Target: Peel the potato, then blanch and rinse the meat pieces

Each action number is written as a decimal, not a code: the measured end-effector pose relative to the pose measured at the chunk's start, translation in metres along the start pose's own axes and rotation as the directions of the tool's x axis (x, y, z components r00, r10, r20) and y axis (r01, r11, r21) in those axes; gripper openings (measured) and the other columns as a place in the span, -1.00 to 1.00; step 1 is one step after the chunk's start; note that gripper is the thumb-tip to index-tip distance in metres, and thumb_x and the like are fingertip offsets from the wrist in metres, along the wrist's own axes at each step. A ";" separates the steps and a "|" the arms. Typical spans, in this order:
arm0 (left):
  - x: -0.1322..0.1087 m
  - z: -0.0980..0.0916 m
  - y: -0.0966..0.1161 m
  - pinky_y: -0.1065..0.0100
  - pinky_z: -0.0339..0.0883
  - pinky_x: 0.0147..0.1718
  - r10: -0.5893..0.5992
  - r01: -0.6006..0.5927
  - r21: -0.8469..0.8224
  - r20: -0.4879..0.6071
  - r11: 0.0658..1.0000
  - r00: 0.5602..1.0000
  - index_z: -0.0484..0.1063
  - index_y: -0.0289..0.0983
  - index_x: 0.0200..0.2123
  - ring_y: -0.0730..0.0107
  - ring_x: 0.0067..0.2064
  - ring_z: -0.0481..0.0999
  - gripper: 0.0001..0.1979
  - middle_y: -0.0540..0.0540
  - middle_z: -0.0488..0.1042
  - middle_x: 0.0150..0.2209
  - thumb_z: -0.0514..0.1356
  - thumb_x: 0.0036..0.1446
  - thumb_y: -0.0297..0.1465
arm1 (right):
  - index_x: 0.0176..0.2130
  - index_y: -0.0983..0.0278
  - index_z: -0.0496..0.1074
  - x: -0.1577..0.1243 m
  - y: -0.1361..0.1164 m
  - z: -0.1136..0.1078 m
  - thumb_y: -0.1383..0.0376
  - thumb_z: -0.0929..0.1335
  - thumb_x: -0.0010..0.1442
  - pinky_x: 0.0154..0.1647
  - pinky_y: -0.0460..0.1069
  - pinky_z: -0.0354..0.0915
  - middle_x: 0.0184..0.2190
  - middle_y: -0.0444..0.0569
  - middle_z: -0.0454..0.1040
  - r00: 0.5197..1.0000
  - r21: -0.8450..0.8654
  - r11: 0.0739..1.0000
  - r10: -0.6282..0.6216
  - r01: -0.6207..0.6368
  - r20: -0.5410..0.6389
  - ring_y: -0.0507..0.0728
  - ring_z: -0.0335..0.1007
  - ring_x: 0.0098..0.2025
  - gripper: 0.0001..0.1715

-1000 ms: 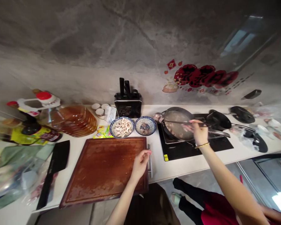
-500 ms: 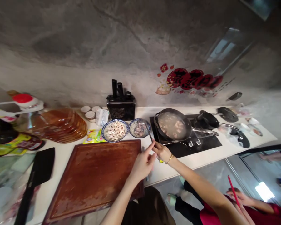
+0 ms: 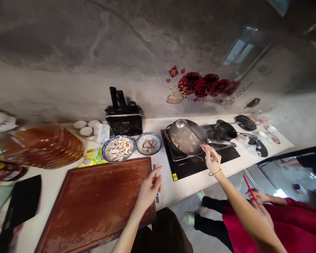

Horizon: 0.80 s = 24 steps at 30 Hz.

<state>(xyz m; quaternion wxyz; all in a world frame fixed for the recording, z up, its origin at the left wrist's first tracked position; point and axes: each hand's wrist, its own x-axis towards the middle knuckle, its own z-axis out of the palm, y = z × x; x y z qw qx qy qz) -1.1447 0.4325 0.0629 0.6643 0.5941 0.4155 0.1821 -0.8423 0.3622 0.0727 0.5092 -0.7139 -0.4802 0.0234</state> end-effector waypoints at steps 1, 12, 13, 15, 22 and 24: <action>0.000 0.001 -0.002 0.46 0.15 -0.57 -0.005 0.005 0.005 -0.005 1.000 1.000 0.21 -0.33 0.17 0.47 -0.60 0.27 -0.43 0.11 0.26 -0.66 0.02 0.18 -0.12 | -0.13 0.22 0.46 0.011 0.014 -0.012 0.25 0.24 0.26 0.02 0.13 0.41 -0.09 0.02 0.52 0.998 -0.053 0.998 -0.038 0.041 0.044 0.18 0.50 -0.08 -0.74; 0.003 0.018 -0.010 0.47 0.14 -0.57 -0.037 0.037 0.003 0.008 0.999 0.999 0.28 -0.32 0.11 0.46 -0.59 0.27 -0.45 0.10 0.28 -0.66 0.04 0.15 -0.10 | -0.13 0.18 0.49 0.048 0.068 -0.080 0.19 0.25 0.24 0.07 0.12 0.36 -0.13 -0.02 0.54 0.928 -0.265 0.953 -0.042 0.149 0.371 0.18 0.49 -0.06 -0.71; 0.003 0.019 -0.011 0.47 0.14 -0.57 -0.038 0.038 -0.003 0.009 0.999 0.999 0.28 -0.31 0.10 0.46 -0.59 0.27 -0.45 0.10 0.28 -0.66 0.05 0.14 -0.10 | -0.14 0.19 0.48 0.046 0.064 -0.085 0.16 0.26 0.24 0.02 0.11 0.40 -0.17 -0.01 0.55 0.946 -0.254 0.963 -0.004 0.092 0.325 0.19 0.51 -0.10 -0.71; 0.005 0.020 -0.013 0.47 0.13 -0.57 -0.039 0.039 -0.010 0.012 0.999 0.999 0.28 -0.30 0.10 0.46 -0.59 0.27 -0.46 0.10 0.28 -0.65 0.05 0.14 -0.11 | -0.18 0.22 0.48 0.044 0.056 -0.094 0.09 0.28 0.21 -0.11 0.08 0.47 -0.22 0.01 0.56 0.965 -0.215 0.975 0.104 -0.052 0.240 0.19 0.55 -0.20 -0.68; 0.012 0.025 -0.013 0.46 0.12 -0.55 -0.022 0.021 0.015 0.034 1.000 0.999 0.27 -0.31 0.10 0.47 -0.58 0.26 -0.47 0.09 0.29 -0.63 0.02 0.17 -0.12 | -0.32 0.29 0.47 0.043 0.030 -0.097 -0.04 0.40 0.03 -0.24 0.08 0.53 -0.26 0.04 0.53 0.882 0.115 0.881 0.437 -0.459 0.177 0.18 0.56 -0.39 -0.55; 0.012 0.025 -0.013 0.46 0.13 -0.53 -0.011 0.011 0.023 0.030 1.000 0.999 0.27 -0.32 0.10 0.46 -0.57 0.27 -0.48 0.09 0.29 -0.63 0.03 0.17 -0.13 | -0.32 0.29 0.46 0.043 0.023 -0.088 -0.03 0.42 0.01 -0.24 0.10 0.53 -0.30 0.02 0.53 0.854 0.172 0.841 0.477 -0.512 0.209 0.17 0.56 -0.42 -0.56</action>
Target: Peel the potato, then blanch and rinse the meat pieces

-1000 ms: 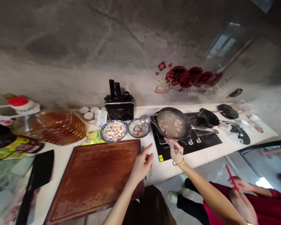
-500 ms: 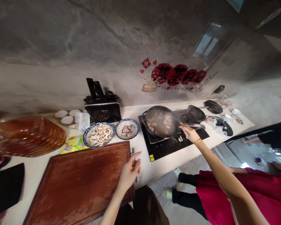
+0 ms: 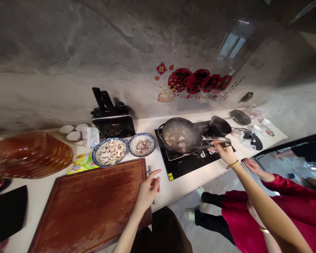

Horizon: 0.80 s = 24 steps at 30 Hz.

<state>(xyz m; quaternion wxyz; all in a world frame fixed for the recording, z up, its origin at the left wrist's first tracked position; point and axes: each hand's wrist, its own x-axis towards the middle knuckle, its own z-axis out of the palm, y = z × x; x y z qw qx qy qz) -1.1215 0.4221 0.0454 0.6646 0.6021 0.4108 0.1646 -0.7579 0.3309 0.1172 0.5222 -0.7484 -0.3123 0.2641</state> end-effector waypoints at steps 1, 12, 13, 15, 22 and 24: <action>0.000 0.000 0.000 0.45 0.14 -0.52 0.004 -0.004 0.003 -0.003 1.000 1.000 0.28 -0.32 0.10 0.46 -0.56 0.27 -0.48 0.09 0.29 -0.62 0.03 0.17 -0.13 | -0.33 0.29 0.46 0.001 -0.001 0.006 -0.02 0.43 0.00 -0.24 0.12 0.53 -0.31 0.01 0.53 1.000 0.032 0.999 0.020 -0.020 0.009 0.17 0.55 -0.43 -0.56; -0.004 -0.009 0.002 0.45 0.09 -0.56 -0.027 0.028 0.031 -0.038 0.999 0.999 0.28 -0.33 0.08 0.46 -0.59 0.22 -0.47 0.08 0.29 -0.63 0.01 0.17 -0.10 | -0.48 0.30 0.40 0.044 0.007 0.067 0.13 0.51 -0.15 -0.19 0.18 0.52 -0.42 -0.10 0.49 0.992 0.345 0.935 0.110 -0.081 -0.064 0.13 0.54 -0.47 -0.66; -0.005 -0.010 0.003 0.45 0.09 -0.56 -0.029 0.030 0.026 -0.040 0.999 0.999 0.28 -0.33 0.08 0.47 -0.59 0.22 -0.46 0.08 0.29 -0.63 0.02 0.16 -0.09 | -0.48 0.30 0.39 0.047 0.008 0.071 0.15 0.50 -0.14 -0.19 0.17 0.52 -0.44 -0.11 0.49 0.992 0.358 0.931 0.106 -0.072 -0.075 0.13 0.54 -0.47 -0.68; -0.005 -0.011 0.003 0.45 0.09 -0.55 -0.031 0.031 0.015 -0.043 0.999 0.999 0.29 -0.33 0.07 0.46 -0.58 0.23 -0.46 0.08 0.30 -0.62 0.03 0.16 -0.09 | -0.48 0.30 0.39 0.052 0.008 0.074 0.18 0.47 -0.11 -0.20 0.16 0.52 -0.48 -0.11 0.49 0.988 0.372 0.926 0.110 -0.063 -0.106 0.12 0.54 -0.49 -0.72; -0.005 -0.012 0.001 0.45 0.08 -0.55 -0.025 0.025 -0.011 -0.057 1.000 0.998 0.32 -0.32 0.06 0.46 -0.57 0.24 -0.48 0.06 0.31 -0.61 0.04 0.14 -0.10 | -0.46 0.32 0.39 0.056 0.003 0.055 0.22 0.43 -0.04 -0.22 0.10 0.53 -0.55 -0.11 0.47 0.979 0.356 0.934 0.073 0.000 -0.193 0.13 0.55 -0.49 -0.78; -0.004 -0.010 0.000 0.45 0.10 -0.54 -0.013 0.013 -0.008 -0.048 1.000 0.999 0.31 -0.33 0.06 0.46 -0.57 0.25 -0.49 0.06 0.32 -0.61 0.03 0.16 -0.13 | -0.46 0.32 0.40 0.054 0.001 0.049 0.23 0.44 -0.05 -0.24 0.08 0.54 -0.51 -0.11 0.48 0.975 0.351 0.936 0.064 0.014 -0.211 0.12 0.55 -0.49 -0.79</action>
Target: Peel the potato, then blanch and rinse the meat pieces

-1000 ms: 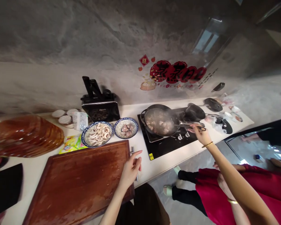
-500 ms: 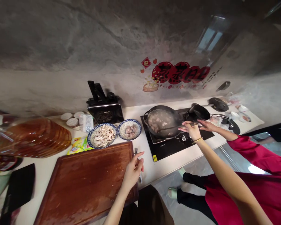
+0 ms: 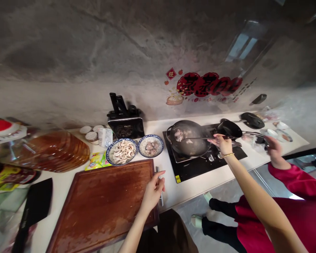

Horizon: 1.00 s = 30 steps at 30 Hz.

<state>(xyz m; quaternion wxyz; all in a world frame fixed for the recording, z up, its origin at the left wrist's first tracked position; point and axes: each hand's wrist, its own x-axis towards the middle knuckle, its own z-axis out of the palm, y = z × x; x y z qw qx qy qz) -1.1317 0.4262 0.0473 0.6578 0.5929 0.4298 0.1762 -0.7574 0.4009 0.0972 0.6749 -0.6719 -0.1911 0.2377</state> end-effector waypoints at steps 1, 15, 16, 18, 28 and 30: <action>0.000 0.001 -0.001 0.45 0.10 -0.54 0.007 -0.007 0.001 0.005 1.000 1.000 0.30 -0.33 0.07 0.46 -0.56 0.26 -0.50 0.06 0.32 -0.60 0.02 0.17 -0.13 | -0.47 0.32 0.40 -0.001 -0.002 -0.002 0.23 0.44 -0.06 -0.25 0.07 0.54 -0.51 -0.11 0.49 1.000 -0.002 1.000 -0.001 0.001 -0.015 0.11 0.54 -0.50 -0.79; 0.001 0.007 0.001 0.42 0.13 -0.47 0.033 -0.033 0.008 0.026 0.999 0.999 0.30 -0.31 0.07 0.43 -0.53 0.30 -0.52 0.06 0.33 -0.60 0.01 0.18 -0.15 | -0.49 0.33 0.40 -0.015 -0.018 -0.020 0.22 0.46 -0.11 -0.33 0.02 0.56 -0.54 -0.10 0.49 0.995 0.007 0.998 -0.056 0.057 -0.084 0.14 0.54 -0.51 -0.76; 0.001 0.007 0.000 0.42 0.13 -0.48 0.032 -0.032 0.008 0.026 0.999 0.999 0.30 -0.31 0.07 0.43 -0.54 0.30 -0.52 0.06 0.33 -0.60 0.01 0.18 -0.15 | -0.49 0.33 0.40 -0.014 -0.019 -0.020 0.22 0.46 -0.11 -0.34 0.02 0.56 -0.54 -0.10 0.49 0.995 0.008 0.998 -0.060 0.061 -0.084 0.14 0.55 -0.51 -0.76; 0.001 0.007 0.000 0.42 0.13 -0.47 0.030 -0.030 0.003 0.023 1.000 0.999 0.29 -0.32 0.07 0.42 -0.54 0.30 -0.51 0.06 0.33 -0.60 0.01 0.18 -0.15 | -0.49 0.33 0.41 -0.013 -0.018 -0.021 0.23 0.46 -0.11 -0.35 0.00 0.56 -0.55 -0.10 0.48 0.994 -0.003 0.998 -0.060 0.060 -0.088 0.14 0.54 -0.51 -0.77; -0.002 0.003 -0.003 0.43 0.13 -0.49 0.032 -0.032 -0.007 0.000 0.999 0.999 0.30 -0.30 0.07 0.44 -0.54 0.28 -0.52 0.07 0.33 -0.59 0.01 0.18 -0.15 | -0.50 0.33 0.40 -0.023 -0.034 -0.011 0.25 0.46 -0.11 -0.35 0.05 0.56 -0.51 -0.08 0.49 0.992 0.001 0.998 -0.055 0.055 -0.111 0.15 0.53 -0.52 -0.78; -0.003 0.001 -0.003 0.43 0.14 -0.49 0.028 -0.028 -0.012 -0.009 1.000 1.000 0.30 -0.29 0.07 0.44 -0.53 0.29 -0.53 0.07 0.33 -0.59 0.01 0.18 -0.16 | -0.48 0.34 0.40 -0.029 -0.042 0.000 0.23 0.46 -0.09 -0.32 0.08 0.55 -0.48 -0.07 0.49 0.994 -0.006 0.996 -0.090 0.090 -0.069 0.15 0.54 -0.51 -0.77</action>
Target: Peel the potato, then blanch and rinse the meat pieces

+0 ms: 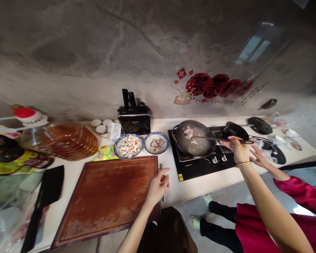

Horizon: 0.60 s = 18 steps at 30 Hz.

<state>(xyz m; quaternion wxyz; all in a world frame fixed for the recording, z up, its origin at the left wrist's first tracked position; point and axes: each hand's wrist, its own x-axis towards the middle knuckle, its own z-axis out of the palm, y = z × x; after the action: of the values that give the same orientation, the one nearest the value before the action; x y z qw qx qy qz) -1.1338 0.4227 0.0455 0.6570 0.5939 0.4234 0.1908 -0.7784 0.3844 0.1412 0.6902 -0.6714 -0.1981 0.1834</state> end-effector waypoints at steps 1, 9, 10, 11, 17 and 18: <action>0.000 -0.001 0.000 0.43 0.14 -0.49 -0.001 0.001 -0.005 -0.004 1.000 1.000 0.30 -0.29 0.06 0.44 -0.53 0.30 -0.54 0.07 0.33 -0.59 0.02 0.18 -0.16 | -0.46 0.34 0.41 -0.004 -0.003 0.007 0.22 0.45 -0.07 -0.29 0.09 0.54 -0.46 -0.06 0.48 1.000 -0.007 1.000 -0.015 0.015 0.026 0.14 0.54 -0.50 -0.76; -0.005 -0.008 -0.001 0.43 0.14 -0.49 -0.009 0.008 -0.019 -0.031 1.000 0.999 0.31 -0.32 0.05 0.43 -0.53 0.32 -0.55 0.06 0.33 -0.60 0.03 0.18 -0.19 | -0.40 0.27 0.35 -0.057 0.039 0.103 0.07 0.38 0.09 -0.19 0.15 0.52 -0.29 -0.05 0.50 0.960 0.003 0.998 -0.069 0.070 0.272 0.12 0.54 -0.36 -0.69; -0.006 -0.010 -0.002 0.42 0.14 -0.48 -0.007 0.006 -0.019 -0.037 1.000 0.999 0.31 -0.32 0.05 0.43 -0.52 0.32 -0.55 0.06 0.33 -0.60 0.02 0.18 -0.19 | -0.37 0.25 0.35 -0.068 0.050 0.114 0.07 0.34 0.13 -0.18 0.15 0.51 -0.25 -0.04 0.50 0.944 -0.008 0.994 -0.098 0.106 0.316 0.13 0.54 -0.32 -0.71; -0.007 -0.012 -0.003 0.42 0.15 -0.47 -0.004 0.003 -0.021 -0.042 1.000 0.999 0.31 -0.32 0.04 0.43 -0.52 0.33 -0.56 0.06 0.33 -0.59 0.02 0.19 -0.20 | -0.33 0.24 0.36 -0.078 0.062 0.123 0.09 0.30 0.18 -0.15 0.14 0.51 -0.22 -0.02 0.49 0.917 -0.034 0.986 -0.137 0.161 0.374 0.14 0.54 -0.28 -0.74; -0.012 -0.025 -0.010 0.43 0.17 -0.45 0.016 -0.019 -0.037 -0.081 0.999 0.997 0.31 -0.31 0.03 0.44 -0.51 0.36 -0.59 0.07 0.31 -0.59 0.01 0.20 -0.21 | -0.12 0.19 0.43 -0.117 0.113 0.124 0.39 0.19 0.24 0.00 0.09 0.42 -0.02 0.07 0.47 0.337 -0.088 0.610 -0.307 0.788 0.890 0.20 0.44 0.01 -0.70; -0.012 -0.027 -0.010 0.43 0.18 -0.45 0.019 -0.022 -0.036 -0.086 0.999 0.996 0.31 -0.31 0.03 0.44 -0.51 0.36 -0.58 0.07 0.31 -0.59 0.01 0.21 -0.21 | -0.11 0.19 0.44 -0.117 0.117 0.118 0.42 0.20 0.22 0.00 0.09 0.42 0.03 0.08 0.44 0.232 -0.044 0.531 -0.293 0.846 0.927 0.20 0.41 0.04 -0.67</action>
<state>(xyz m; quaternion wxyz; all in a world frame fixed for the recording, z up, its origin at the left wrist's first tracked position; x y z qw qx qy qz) -1.1641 0.4277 0.0414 0.6471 0.5770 0.4416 0.2307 -0.9386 0.4284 0.0237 0.2875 -0.5230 -0.7916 0.1311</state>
